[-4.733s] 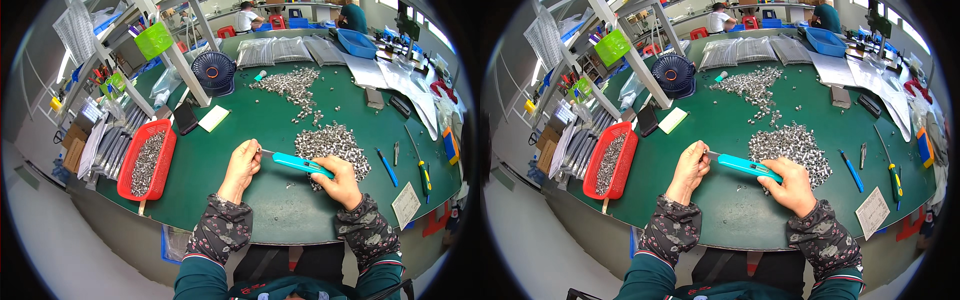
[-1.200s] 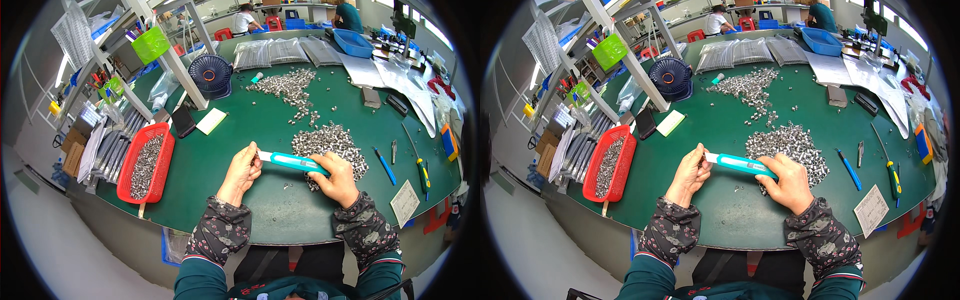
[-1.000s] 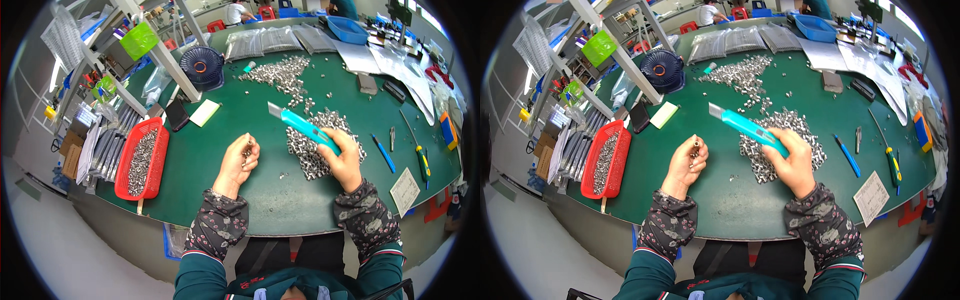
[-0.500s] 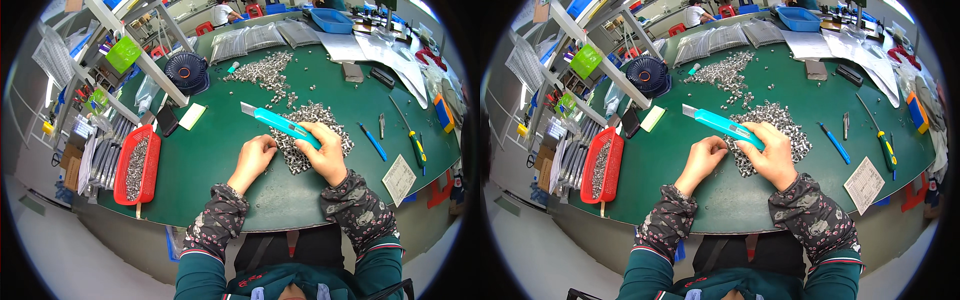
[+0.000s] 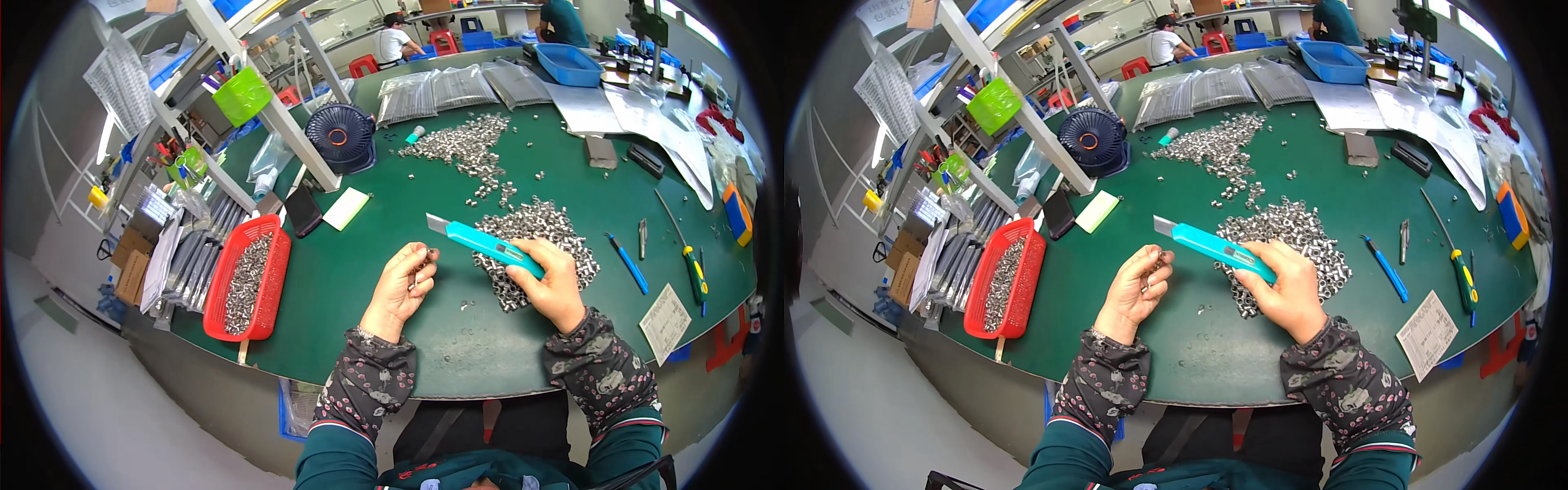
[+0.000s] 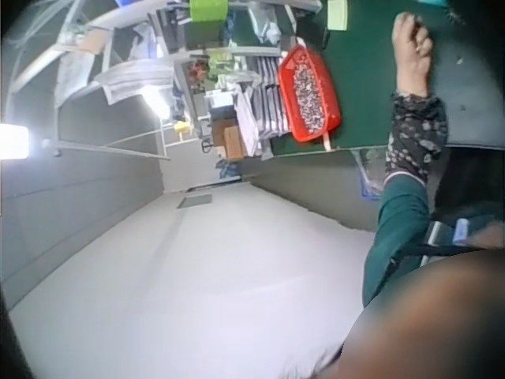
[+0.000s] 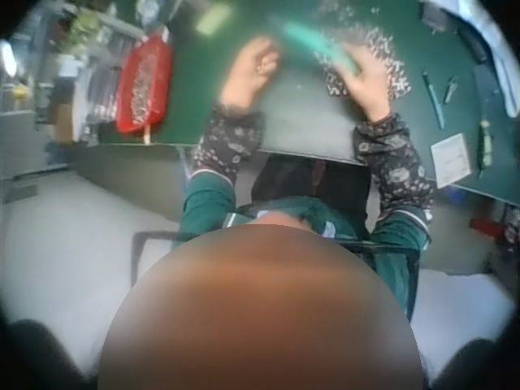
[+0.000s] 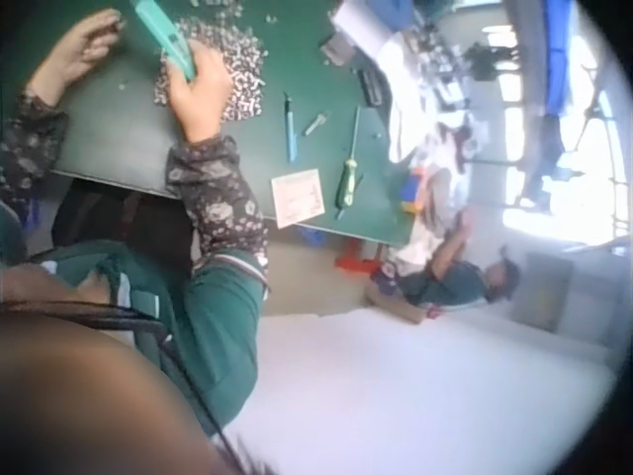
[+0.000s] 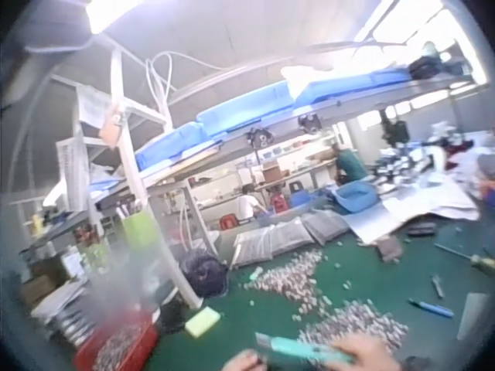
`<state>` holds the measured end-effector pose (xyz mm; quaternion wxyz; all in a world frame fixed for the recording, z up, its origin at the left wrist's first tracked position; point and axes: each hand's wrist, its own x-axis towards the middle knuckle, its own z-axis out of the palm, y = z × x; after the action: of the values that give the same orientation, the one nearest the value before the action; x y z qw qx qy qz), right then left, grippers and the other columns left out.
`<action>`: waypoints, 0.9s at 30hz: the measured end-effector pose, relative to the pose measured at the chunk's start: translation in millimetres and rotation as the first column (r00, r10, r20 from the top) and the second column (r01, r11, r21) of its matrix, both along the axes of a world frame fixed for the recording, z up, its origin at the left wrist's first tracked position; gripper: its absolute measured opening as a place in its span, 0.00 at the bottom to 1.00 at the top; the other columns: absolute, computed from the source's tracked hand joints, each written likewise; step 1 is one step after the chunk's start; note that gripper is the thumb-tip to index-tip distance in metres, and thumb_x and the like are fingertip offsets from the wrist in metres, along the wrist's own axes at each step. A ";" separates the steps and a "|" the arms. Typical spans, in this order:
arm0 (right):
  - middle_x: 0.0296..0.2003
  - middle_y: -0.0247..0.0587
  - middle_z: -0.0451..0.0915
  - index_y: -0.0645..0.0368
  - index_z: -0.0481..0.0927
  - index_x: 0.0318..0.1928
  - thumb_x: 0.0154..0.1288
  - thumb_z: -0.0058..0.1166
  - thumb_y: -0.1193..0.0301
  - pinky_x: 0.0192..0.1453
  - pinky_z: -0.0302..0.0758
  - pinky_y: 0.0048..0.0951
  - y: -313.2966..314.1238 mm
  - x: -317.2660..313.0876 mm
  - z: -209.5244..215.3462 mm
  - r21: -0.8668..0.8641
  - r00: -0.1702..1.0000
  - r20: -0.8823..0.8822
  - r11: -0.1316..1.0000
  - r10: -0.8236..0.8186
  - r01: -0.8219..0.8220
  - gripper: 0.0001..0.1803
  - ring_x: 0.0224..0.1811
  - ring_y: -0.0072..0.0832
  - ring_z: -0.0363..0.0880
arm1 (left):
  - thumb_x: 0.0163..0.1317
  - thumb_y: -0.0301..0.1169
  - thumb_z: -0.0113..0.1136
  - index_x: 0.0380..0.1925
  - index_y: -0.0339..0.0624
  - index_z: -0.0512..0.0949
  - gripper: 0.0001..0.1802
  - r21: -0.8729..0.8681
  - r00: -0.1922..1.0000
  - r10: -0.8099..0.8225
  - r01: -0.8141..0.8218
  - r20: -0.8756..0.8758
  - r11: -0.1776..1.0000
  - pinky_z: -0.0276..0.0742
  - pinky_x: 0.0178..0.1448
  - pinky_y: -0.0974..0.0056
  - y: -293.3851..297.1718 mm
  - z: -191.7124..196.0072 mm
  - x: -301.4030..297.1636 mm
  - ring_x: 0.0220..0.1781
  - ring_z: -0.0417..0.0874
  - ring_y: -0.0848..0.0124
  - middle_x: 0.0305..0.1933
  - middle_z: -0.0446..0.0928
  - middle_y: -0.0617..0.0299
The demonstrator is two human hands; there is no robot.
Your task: Trimming excess material from small components using a utility knife on a factory workbench.
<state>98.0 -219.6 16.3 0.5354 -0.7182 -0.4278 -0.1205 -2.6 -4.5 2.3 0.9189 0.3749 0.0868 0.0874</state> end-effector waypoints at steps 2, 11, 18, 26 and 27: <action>0.25 0.43 0.74 0.61 0.77 0.39 0.48 0.59 0.70 0.30 0.69 0.30 0.0 0.4 -1.3 -0.065 0.999 -0.014 0.997 0.036 -0.036 0.15 0.25 0.35 0.73 | 0.62 0.26 0.48 0.34 0.41 0.71 0.03 -0.012 0.999 0.041 -0.041 0.004 0.999 0.51 0.14 0.80 1.4 3.9 -0.4 0.20 0.61 0.82 0.32 0.70 0.63; 0.25 0.43 0.75 0.61 0.78 0.38 0.48 0.59 0.67 0.31 0.70 0.31 2.0 1.6 -8.0 -0.180 0.988 -0.104 0.975 0.113 -0.130 0.16 0.26 0.35 0.75 | 0.62 0.29 0.49 0.36 0.38 0.73 0.06 -0.029 0.992 0.075 -0.072 0.100 0.997 0.51 0.15 0.81 15.1 -6.7 1.3 0.20 0.60 0.82 0.29 0.69 0.64; 0.24 0.42 0.75 0.59 0.79 0.38 0.48 0.59 0.65 0.30 0.70 0.32 1.8 2.4 -9.8 -0.202 0.987 -0.115 0.970 0.112 -0.134 0.16 0.26 0.35 0.75 | 0.62 0.30 0.50 0.34 0.38 0.73 0.07 0.050 0.994 0.089 -0.093 0.066 0.994 0.50 0.14 0.81 12.7 -5.7 1.6 0.19 0.60 0.83 0.27 0.67 0.66; 0.24 0.40 0.73 0.55 0.79 0.38 0.48 0.58 0.65 0.29 0.70 0.33 0.4 -5.1 1.2 -0.282 0.999 -0.042 0.959 0.028 -0.039 0.15 0.25 0.37 0.74 | 0.62 0.33 0.51 0.30 0.38 0.72 0.09 0.113 0.993 0.113 -0.115 0.019 0.987 0.49 0.14 0.80 12.0 -5.4 0.1 0.17 0.59 0.84 0.24 0.66 0.67; 0.24 0.40 0.73 0.55 0.79 0.38 0.48 0.58 0.65 0.29 0.70 0.33 0.1 -5.0 0.8 -0.275 0.999 -0.022 0.961 0.027 -0.032 0.15 0.25 0.36 0.74 | 0.62 0.34 0.51 0.29 0.39 0.72 0.09 0.130 0.994 0.113 -0.113 0.010 0.985 0.49 0.13 0.80 11.9 -5.6 0.4 0.17 0.59 0.84 0.22 0.66 0.68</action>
<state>92.9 -219.5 17.1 0.4359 -0.7803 -0.4461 -0.0457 -2.1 7.5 -3.4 0.8860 0.4286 0.1010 0.1452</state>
